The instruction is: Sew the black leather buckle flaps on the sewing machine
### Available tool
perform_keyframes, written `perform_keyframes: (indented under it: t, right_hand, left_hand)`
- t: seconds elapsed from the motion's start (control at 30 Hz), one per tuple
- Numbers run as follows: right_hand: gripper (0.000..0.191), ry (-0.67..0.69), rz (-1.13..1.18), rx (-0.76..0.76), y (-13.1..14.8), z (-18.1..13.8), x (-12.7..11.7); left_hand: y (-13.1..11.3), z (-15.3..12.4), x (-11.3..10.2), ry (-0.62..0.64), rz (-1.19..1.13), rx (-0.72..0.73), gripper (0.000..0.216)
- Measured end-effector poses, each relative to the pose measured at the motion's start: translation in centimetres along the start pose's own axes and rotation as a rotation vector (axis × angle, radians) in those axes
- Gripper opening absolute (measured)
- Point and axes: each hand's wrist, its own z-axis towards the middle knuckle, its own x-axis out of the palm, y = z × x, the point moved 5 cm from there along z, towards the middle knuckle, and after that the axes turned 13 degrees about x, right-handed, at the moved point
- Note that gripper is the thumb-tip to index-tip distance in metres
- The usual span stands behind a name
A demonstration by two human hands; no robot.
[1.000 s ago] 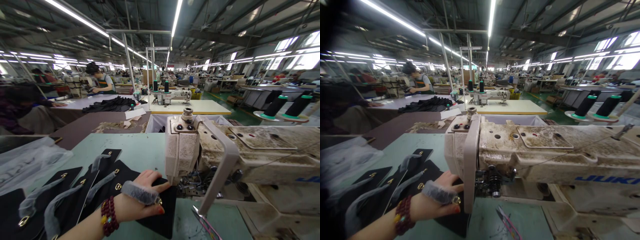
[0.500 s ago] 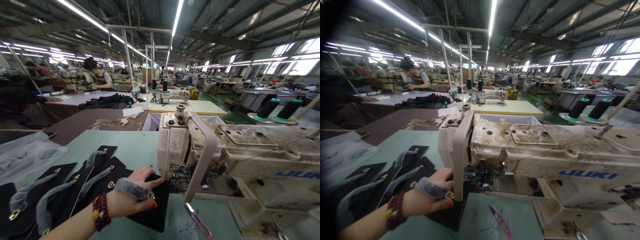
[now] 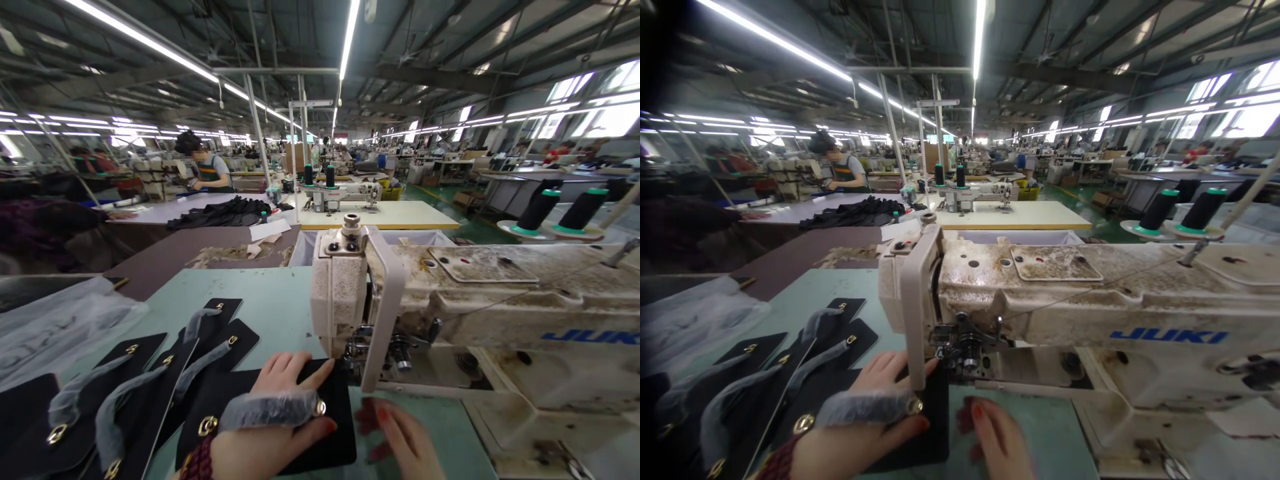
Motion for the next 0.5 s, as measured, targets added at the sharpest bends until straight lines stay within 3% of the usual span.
perform_keyframes:
  t: [0.07, 0.2, 0.33, 0.5]
  right_hand:
    - [0.065, 0.084, 0.098, 0.069, 0.4, 1.6, 3.1]
    - [0.053, 0.043, 0.195, 0.014, 1.1, 2.3, 6.3]
    - [0.056, -0.027, 0.124, -0.079, -0.2, 0.8, 6.0]
    - [0.057, -0.019, 0.072, -0.099, -0.8, 0.5, 5.5]
  left_hand:
    - [0.0, 0.2, -0.3, 0.01, 0.018, 0.015, 0.058]
    - [0.2, 0.5, -0.2, 0.027, 0.055, 0.038, 0.059]
    - [0.5, 0.6, 0.1, -0.001, 0.118, 0.038, 0.062]
    - [0.4, 0.9, -0.1, 0.064, 0.082, 0.054, 0.061]
